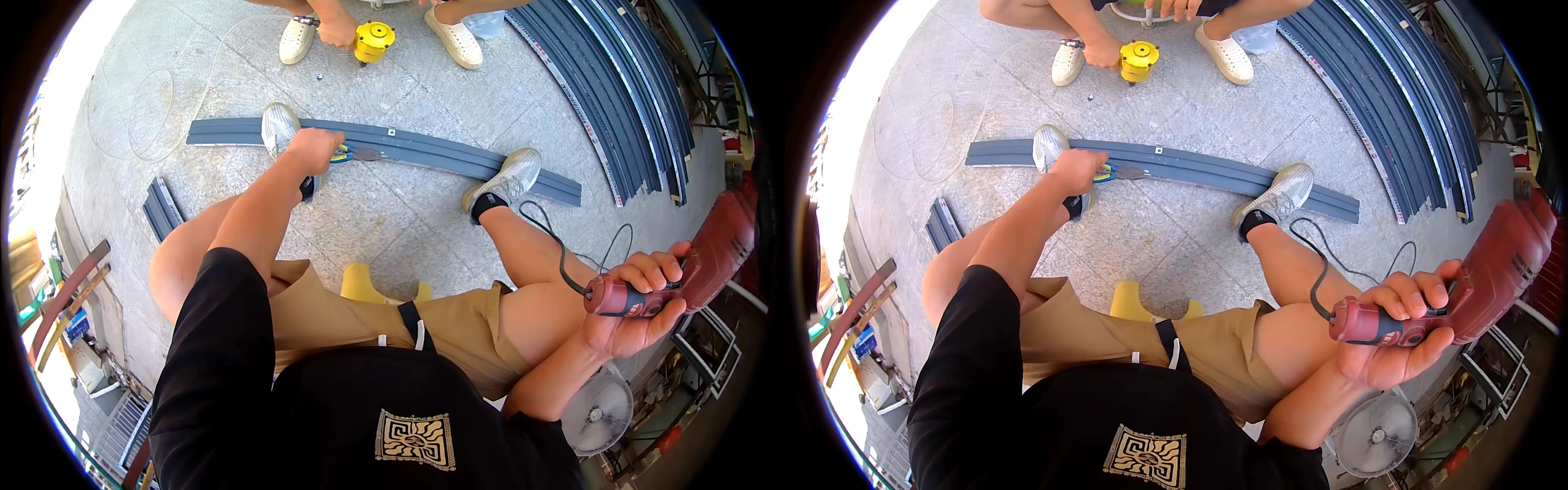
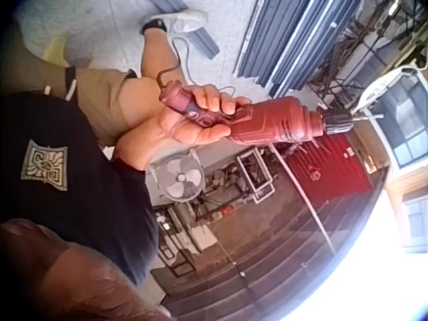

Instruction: The person uses pliers to hold a small metal bracket and then uses a power drill to create a hole in a curved metal strip while an assistant holds it in place.

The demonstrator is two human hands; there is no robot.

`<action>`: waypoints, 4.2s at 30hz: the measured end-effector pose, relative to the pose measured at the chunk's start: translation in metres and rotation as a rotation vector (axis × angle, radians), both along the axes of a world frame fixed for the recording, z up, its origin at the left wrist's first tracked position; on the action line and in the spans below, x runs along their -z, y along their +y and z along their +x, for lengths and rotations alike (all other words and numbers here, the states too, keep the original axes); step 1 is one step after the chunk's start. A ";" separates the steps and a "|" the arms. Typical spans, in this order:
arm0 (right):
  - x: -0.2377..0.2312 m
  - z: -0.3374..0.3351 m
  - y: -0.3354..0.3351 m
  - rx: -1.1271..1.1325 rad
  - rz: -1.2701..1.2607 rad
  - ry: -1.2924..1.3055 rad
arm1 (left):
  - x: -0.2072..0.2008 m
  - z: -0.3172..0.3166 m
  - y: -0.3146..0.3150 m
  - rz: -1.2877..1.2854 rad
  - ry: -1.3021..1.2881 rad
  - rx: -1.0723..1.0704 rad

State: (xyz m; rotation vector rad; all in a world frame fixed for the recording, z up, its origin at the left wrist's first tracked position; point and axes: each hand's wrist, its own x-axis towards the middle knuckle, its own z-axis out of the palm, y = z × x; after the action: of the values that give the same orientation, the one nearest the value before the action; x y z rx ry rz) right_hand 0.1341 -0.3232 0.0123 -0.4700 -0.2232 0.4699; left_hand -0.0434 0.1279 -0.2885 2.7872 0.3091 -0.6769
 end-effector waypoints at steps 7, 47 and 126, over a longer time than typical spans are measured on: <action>0.015 0.004 0.030 -0.002 -0.016 0.166 | 0.057 0.000 0.004 -0.060 0.019 -0.049; 0.036 0.006 0.036 -0.079 -0.349 0.187 | 0.100 0.031 0.015 -0.099 0.049 0.016; 0.040 0.013 0.032 -0.237 -0.522 0.156 | 0.101 0.032 0.008 -0.051 0.086 0.028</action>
State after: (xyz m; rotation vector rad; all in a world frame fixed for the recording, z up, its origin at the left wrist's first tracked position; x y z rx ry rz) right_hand 0.1473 -0.2909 -0.0274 -0.9180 0.0005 0.7992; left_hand -0.0113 0.1364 -0.3892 2.7240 0.2658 -0.8018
